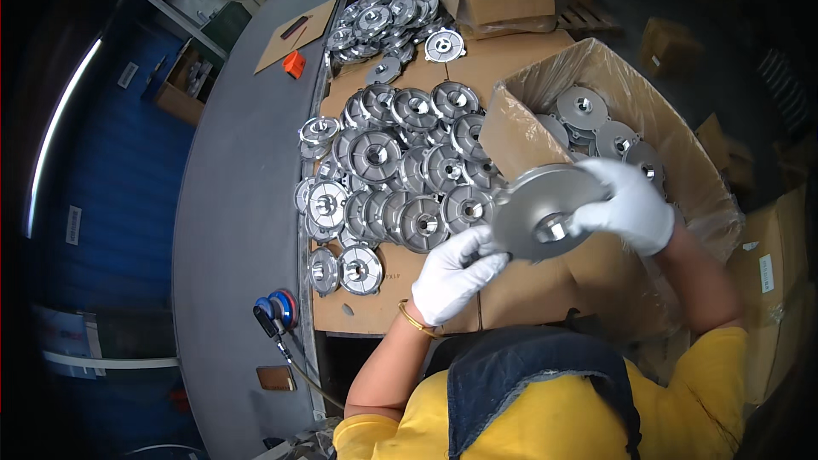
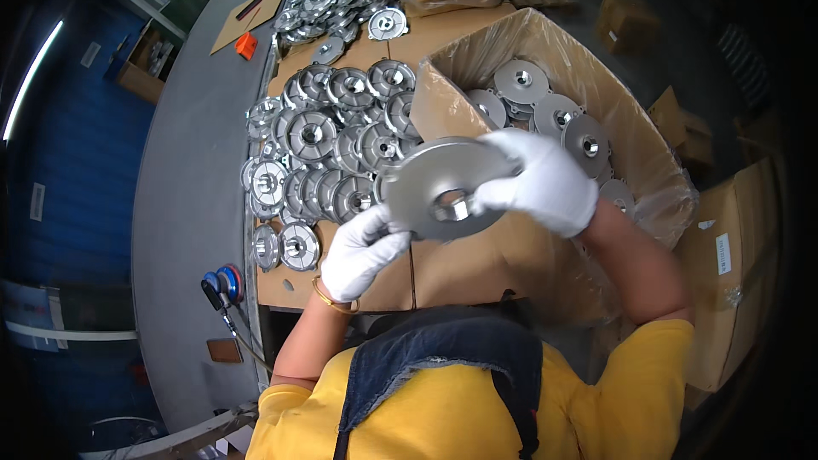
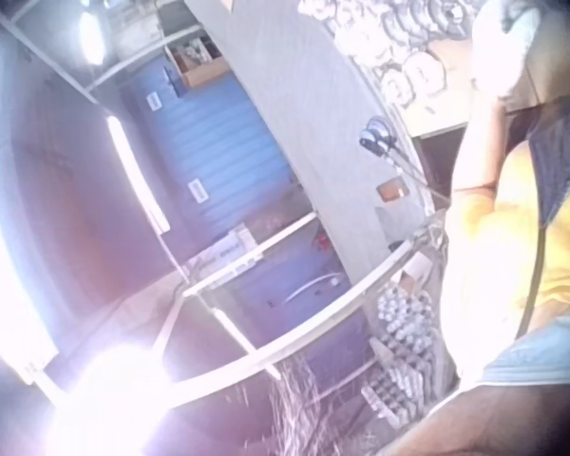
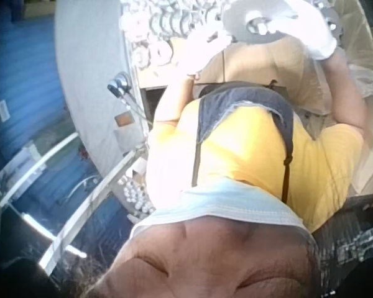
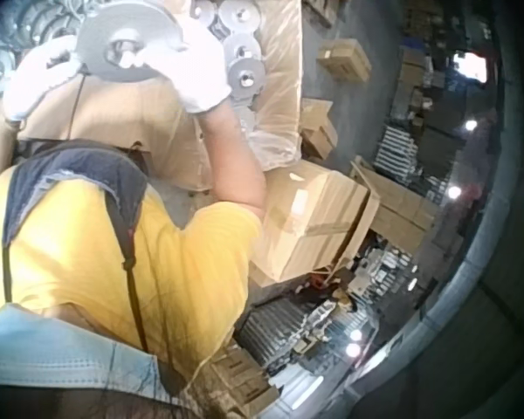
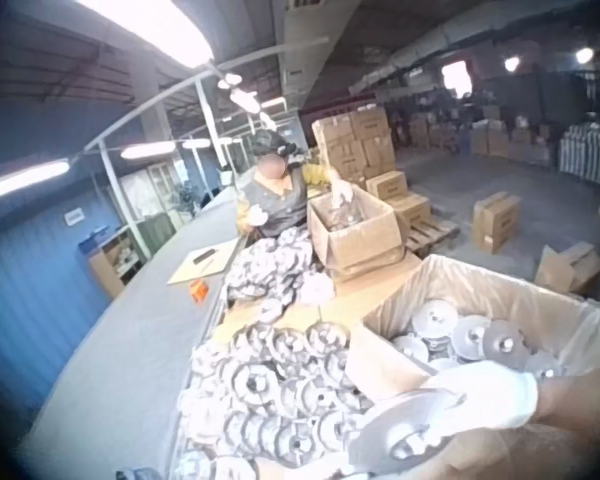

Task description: The person sorts circular metal parts by hand, taking them from a pile and placing them into boxes.

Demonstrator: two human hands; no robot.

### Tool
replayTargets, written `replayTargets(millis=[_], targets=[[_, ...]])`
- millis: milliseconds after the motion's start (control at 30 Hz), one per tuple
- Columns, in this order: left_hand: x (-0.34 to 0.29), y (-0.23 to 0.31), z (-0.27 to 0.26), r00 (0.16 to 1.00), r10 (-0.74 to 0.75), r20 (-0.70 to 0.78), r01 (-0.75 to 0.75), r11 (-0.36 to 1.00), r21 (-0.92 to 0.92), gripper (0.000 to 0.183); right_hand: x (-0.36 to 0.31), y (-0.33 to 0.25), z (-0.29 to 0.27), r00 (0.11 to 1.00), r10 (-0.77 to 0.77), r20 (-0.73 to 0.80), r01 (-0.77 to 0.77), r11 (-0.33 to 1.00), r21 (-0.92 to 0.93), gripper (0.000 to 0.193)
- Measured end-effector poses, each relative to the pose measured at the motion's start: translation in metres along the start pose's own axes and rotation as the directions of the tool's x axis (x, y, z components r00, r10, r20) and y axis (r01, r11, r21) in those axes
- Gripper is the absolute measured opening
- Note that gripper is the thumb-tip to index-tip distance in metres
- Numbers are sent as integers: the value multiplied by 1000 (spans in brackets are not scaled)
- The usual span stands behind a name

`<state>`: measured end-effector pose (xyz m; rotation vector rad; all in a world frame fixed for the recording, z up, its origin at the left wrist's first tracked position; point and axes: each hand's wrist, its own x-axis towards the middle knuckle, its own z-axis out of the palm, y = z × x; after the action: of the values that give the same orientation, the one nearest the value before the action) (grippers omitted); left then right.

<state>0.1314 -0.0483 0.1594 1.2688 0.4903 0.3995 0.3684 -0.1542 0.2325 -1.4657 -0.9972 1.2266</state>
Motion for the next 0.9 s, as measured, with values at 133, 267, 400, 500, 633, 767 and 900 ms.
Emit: replayTargets(millis=[133, 267, 400, 500, 633, 767, 900], targets=[[19, -23, -40, 867, 491, 83, -247, 278, 928, 43, -18, 18, -59, 911, -158, -381, 152, 987, -45, 47], [33, -46, -107, 799, 599, 51, -70, 9, 998, 45, -41, 54, -158, 729, -216, -650, 89, 971, -223, 43], [48, -46, -160, 827, 562, -26, 131, -147, 980, 60, -69, 78, -220, 710, -109, -696, -341, 812, -475, 42], [62, -49, -181, 869, 480, -121, 224, -163, 961, 63, -69, 69, -224, 828, 144, -542, -528, 525, -667, 42], [77, -74, -194, 905, 350, -244, 271, -30, 962, 67, -40, 86, -218, 792, 493, -360, -441, 55, -896, 41], [83, -74, -187, 903, 374, -211, 246, -48, 968, 65, -27, 114, -229, 683, 673, -283, -288, -107, -952, 41], [80, -71, -186, 901, 344, -263, 294, -39, 955, 66, -9, 112, -227, 602, 793, -94, -139, -12, -990, 39]])
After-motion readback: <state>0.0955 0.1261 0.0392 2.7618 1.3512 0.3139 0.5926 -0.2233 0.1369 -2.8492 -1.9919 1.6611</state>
